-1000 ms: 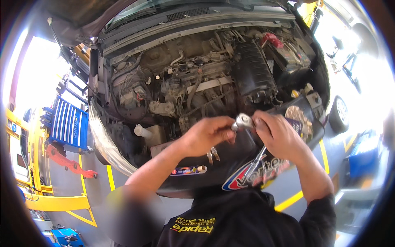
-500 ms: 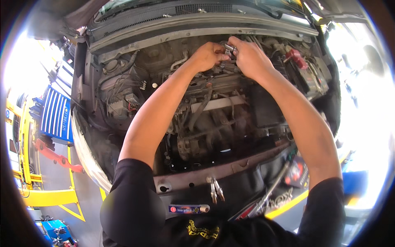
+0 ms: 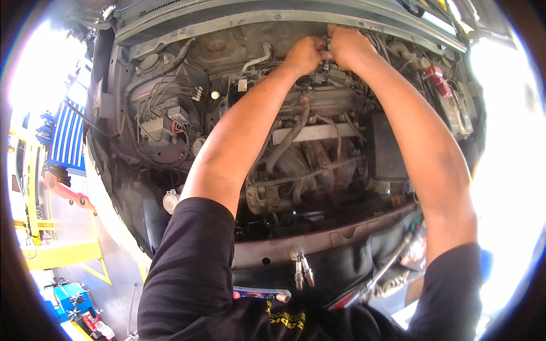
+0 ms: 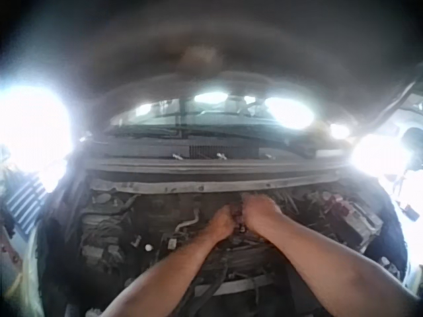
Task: The person removes spark plugs from a car engine using a ratchet and socket, then installs new spark plugs one by one. The person uses a spark plug gap tool to adjust the new plugs before installation and tightens each with the ratchet.
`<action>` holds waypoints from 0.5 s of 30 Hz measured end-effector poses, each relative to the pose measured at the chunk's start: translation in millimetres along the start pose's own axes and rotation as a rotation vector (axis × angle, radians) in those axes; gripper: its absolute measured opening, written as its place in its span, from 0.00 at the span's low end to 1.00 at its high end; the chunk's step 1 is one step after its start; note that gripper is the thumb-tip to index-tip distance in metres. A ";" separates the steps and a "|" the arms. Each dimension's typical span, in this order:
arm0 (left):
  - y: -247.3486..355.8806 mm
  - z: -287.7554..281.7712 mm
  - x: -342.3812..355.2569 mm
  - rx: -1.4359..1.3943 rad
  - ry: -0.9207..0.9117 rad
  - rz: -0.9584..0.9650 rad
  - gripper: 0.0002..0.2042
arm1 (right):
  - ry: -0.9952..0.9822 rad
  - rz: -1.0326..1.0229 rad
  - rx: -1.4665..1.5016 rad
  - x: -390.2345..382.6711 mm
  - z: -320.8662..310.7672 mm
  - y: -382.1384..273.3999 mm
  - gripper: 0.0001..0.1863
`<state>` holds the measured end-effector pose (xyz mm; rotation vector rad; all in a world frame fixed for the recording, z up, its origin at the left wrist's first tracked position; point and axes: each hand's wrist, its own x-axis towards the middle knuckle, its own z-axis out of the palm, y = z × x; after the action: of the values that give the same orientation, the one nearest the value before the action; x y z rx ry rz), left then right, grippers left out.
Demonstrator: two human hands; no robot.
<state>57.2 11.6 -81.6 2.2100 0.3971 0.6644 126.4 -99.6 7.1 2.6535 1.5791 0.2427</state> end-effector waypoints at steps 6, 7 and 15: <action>-4.9 0.7 -2.7 -0.051 0.086 0.013 0.12 | -0.066 0.132 -0.046 15.2 -6.4 -32.5 0.33; -4.5 0.7 -3.9 -0.074 0.087 0.004 0.13 | -0.033 0.110 -0.046 18.0 -0.9 -27.8 0.33; -24.2 29.7 5.2 0.002 0.235 -0.038 0.16 | -0.188 0.136 -0.241 31.5 -10.9 -43.2 0.21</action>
<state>76.8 12.1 -114.8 2.1268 0.5576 0.9069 101.9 -51.7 16.2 2.5154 1.2329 0.1700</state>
